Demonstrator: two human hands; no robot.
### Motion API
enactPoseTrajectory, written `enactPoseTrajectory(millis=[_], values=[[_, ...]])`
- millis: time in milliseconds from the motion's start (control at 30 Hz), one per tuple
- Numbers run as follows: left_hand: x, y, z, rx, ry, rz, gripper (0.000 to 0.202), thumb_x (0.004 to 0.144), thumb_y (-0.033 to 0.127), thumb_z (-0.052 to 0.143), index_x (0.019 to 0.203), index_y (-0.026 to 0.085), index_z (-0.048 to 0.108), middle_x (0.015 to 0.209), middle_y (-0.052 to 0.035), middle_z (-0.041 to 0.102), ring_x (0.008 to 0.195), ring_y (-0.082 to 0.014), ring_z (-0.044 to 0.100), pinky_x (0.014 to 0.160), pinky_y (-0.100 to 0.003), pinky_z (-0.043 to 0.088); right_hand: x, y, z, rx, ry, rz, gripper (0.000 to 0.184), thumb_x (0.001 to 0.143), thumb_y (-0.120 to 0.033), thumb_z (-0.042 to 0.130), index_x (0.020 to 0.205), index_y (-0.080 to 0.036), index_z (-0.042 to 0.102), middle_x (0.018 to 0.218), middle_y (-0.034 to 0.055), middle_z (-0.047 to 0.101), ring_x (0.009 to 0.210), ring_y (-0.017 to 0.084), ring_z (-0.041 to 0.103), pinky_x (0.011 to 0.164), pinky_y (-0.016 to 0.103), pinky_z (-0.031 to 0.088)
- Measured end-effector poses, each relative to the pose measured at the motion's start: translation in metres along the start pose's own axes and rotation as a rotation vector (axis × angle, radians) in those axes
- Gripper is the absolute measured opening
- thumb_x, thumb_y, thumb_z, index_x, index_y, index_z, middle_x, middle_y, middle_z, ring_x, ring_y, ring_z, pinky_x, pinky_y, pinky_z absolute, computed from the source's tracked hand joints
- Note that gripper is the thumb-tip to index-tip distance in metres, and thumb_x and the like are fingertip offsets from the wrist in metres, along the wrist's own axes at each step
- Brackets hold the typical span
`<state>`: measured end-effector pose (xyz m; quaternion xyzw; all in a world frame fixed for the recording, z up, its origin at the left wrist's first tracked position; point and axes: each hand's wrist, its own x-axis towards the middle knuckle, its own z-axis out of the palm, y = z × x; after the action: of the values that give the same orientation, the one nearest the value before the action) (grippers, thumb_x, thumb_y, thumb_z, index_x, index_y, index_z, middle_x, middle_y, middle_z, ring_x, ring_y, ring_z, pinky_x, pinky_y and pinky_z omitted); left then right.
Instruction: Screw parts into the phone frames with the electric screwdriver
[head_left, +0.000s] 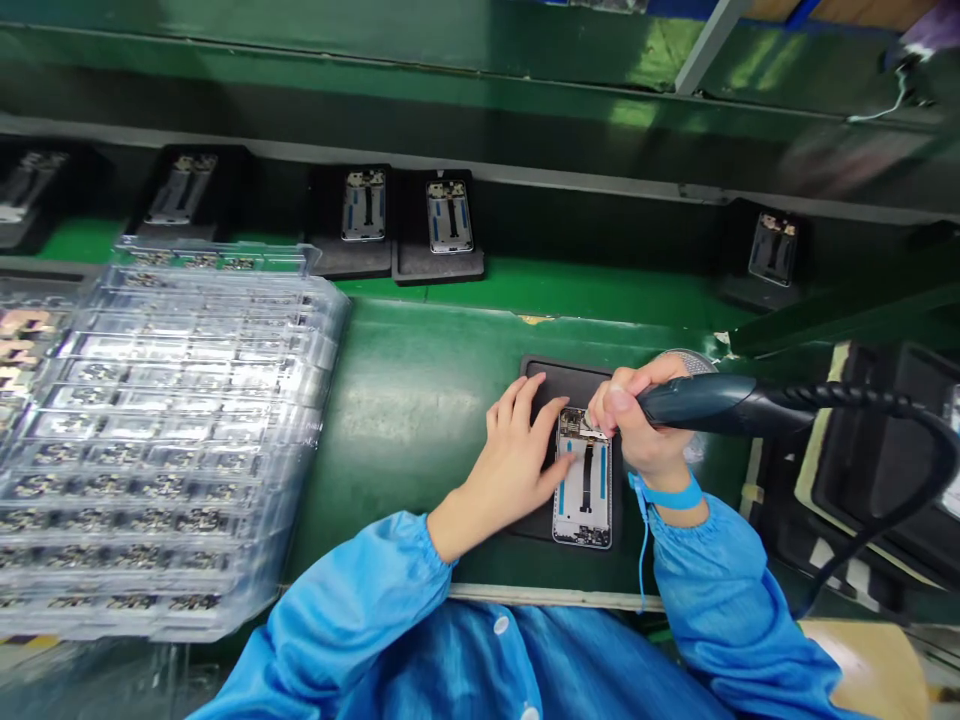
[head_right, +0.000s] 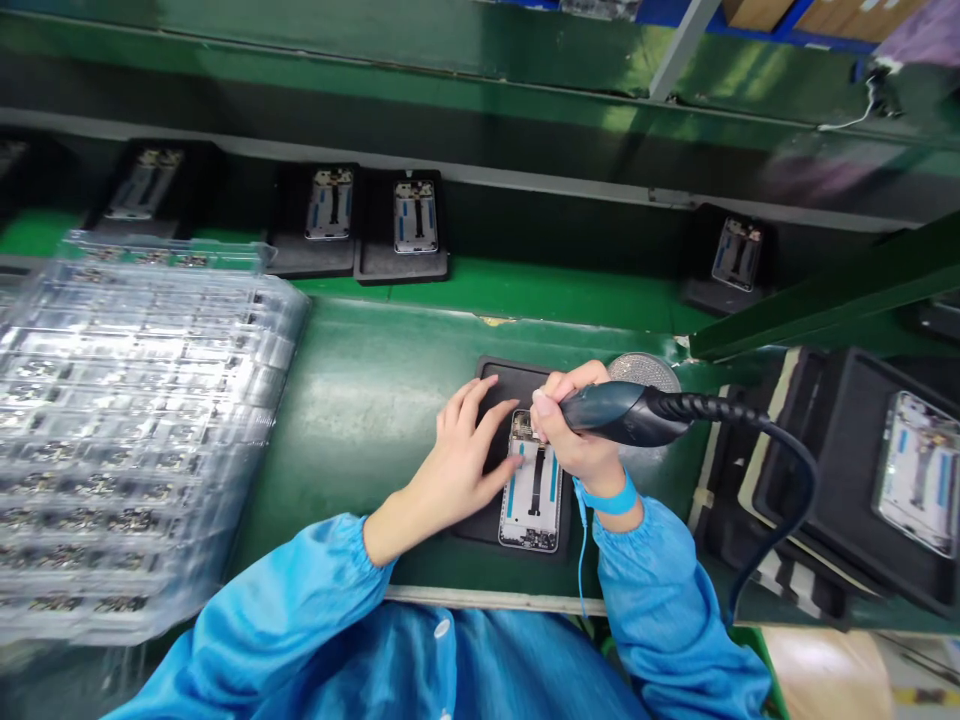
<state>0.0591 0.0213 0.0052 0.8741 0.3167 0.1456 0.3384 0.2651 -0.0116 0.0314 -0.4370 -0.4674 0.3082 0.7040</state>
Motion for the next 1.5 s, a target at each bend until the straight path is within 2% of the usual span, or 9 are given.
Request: enactPoseTrajectory(millis=[133, 300, 433, 600, 767, 900, 1067, 1267, 1500], values=[[-0.06, 0.013, 0.003, 0.125, -0.205, 0.123, 0.165, 0.076, 0.071, 0.12, 0.201, 0.019, 0.026, 0.209, -0.0369, 0.01, 0.195, -0.0639, 0.014, 0.148, -0.086, 0.039, -0.002, 0.002, 0.002, 0.018, -0.003, -0.022, 0.032, 0.113, -0.037, 0.093, 0.109, -0.031, 0.063, 0.073, -0.0113, 0.063, 0.047, 0.011, 0.055, 0.047, 0.027, 0.055], [-0.071, 0.0, 0.013, 0.327, -0.259, 0.167, 0.135, 0.095, 0.07, 0.109, 0.199, 0.025, 0.036, 0.208, -0.032, 0.027, 0.195, -0.0548, 0.027, 0.153, -0.075, 0.038, 0.002, -0.005, -0.004, 0.035, 0.172, -0.111, 0.034, 0.11, -0.039, 0.096, 0.108, -0.031, 0.063, 0.068, -0.0116, 0.064, 0.045, 0.011, 0.054, 0.052, 0.028, 0.057], [0.006, -0.026, 0.012, 0.347, -0.185, 0.196, 0.104, 0.111, 0.072, 0.091, 0.193, 0.025, 0.049, 0.201, -0.028, 0.045, 0.193, -0.0506, 0.036, 0.151, -0.074, 0.04, 0.012, -0.02, -0.027, -0.013, 0.35, -0.292, 0.039, 0.103, -0.042, 0.1, 0.104, -0.031, 0.062, 0.063, -0.0112, 0.064, 0.041, 0.013, 0.05, 0.046, 0.03, 0.055], [0.144, -0.05, 0.004, 0.242, 0.084, 0.079, 0.064, 0.119, 0.027, 0.076, 0.181, 0.022, 0.062, 0.193, -0.0258, 0.056, 0.185, -0.0438, 0.048, 0.148, -0.068, 0.047, 0.022, -0.033, -0.06, -0.119, 0.475, -0.329, 0.043, 0.1, -0.045, 0.1, 0.102, -0.032, 0.059, 0.062, -0.0114, 0.061, 0.041, 0.014, 0.048, 0.043, 0.031, 0.054], [0.198, -0.069, -0.033, 0.303, 0.404, -0.203, 0.086, 0.095, -0.005, 0.061, 0.179, 0.013, 0.061, 0.189, -0.029, 0.055, 0.181, -0.0436, 0.049, 0.148, -0.064, 0.04, 0.024, -0.029, -0.092, -0.271, 0.597, -0.325, 0.045, 0.103, -0.05, 0.094, 0.107, -0.032, 0.054, 0.063, -0.0142, 0.059, 0.044, 0.014, 0.055, 0.05, 0.03, 0.059], [0.181, -0.107, -0.084, 0.468, 0.454, -0.562, 0.059, 0.106, 0.01, 0.061, 0.164, 0.008, 0.067, 0.175, -0.0356, 0.063, 0.164, -0.0543, 0.056, 0.136, -0.076, 0.039, 0.02, -0.021, -0.114, -0.304, 0.608, -0.235, 0.054, 0.101, -0.06, 0.098, 0.106, -0.031, 0.052, 0.063, -0.0156, 0.057, 0.043, 0.013, 0.055, 0.049, 0.03, 0.057], [0.17, -0.131, -0.124, 0.479, 0.275, -0.439, 0.022, 0.115, 0.025, 0.063, 0.132, 0.019, 0.076, 0.154, -0.0263, 0.078, 0.154, -0.051, 0.062, 0.132, -0.069, 0.042, 0.015, -0.012, -0.123, -0.27, 0.622, -0.184, 0.058, 0.099, -0.064, 0.101, 0.106, -0.031, 0.053, 0.063, -0.0152, 0.058, 0.045, 0.013, 0.054, 0.051, 0.03, 0.057], [0.132, -0.105, -0.118, 0.431, 0.271, -0.19, 0.009, 0.115, 0.029, 0.071, 0.121, 0.024, 0.075, 0.131, -0.0174, 0.082, 0.136, -0.0444, 0.072, 0.115, -0.057, 0.053, 0.019, -0.004, -0.123, -0.29, 0.642, -0.198, 0.06, 0.098, -0.067, 0.102, 0.106, -0.032, 0.054, 0.062, -0.0151, 0.057, 0.044, 0.014, 0.054, 0.049, 0.031, 0.055], [-0.002, -0.049, -0.086, 0.276, 0.198, 0.216, 0.009, 0.123, 0.025, 0.068, 0.119, 0.026, 0.076, 0.11, -0.0061, 0.083, 0.1, -0.0293, 0.075, 0.088, -0.042, 0.054, 0.022, -0.001, -0.122, -0.301, 0.632, -0.208, 0.059, 0.099, -0.065, 0.102, 0.106, -0.032, 0.054, 0.061, -0.0155, 0.058, 0.043, 0.015, 0.054, 0.049, 0.032, 0.055]])
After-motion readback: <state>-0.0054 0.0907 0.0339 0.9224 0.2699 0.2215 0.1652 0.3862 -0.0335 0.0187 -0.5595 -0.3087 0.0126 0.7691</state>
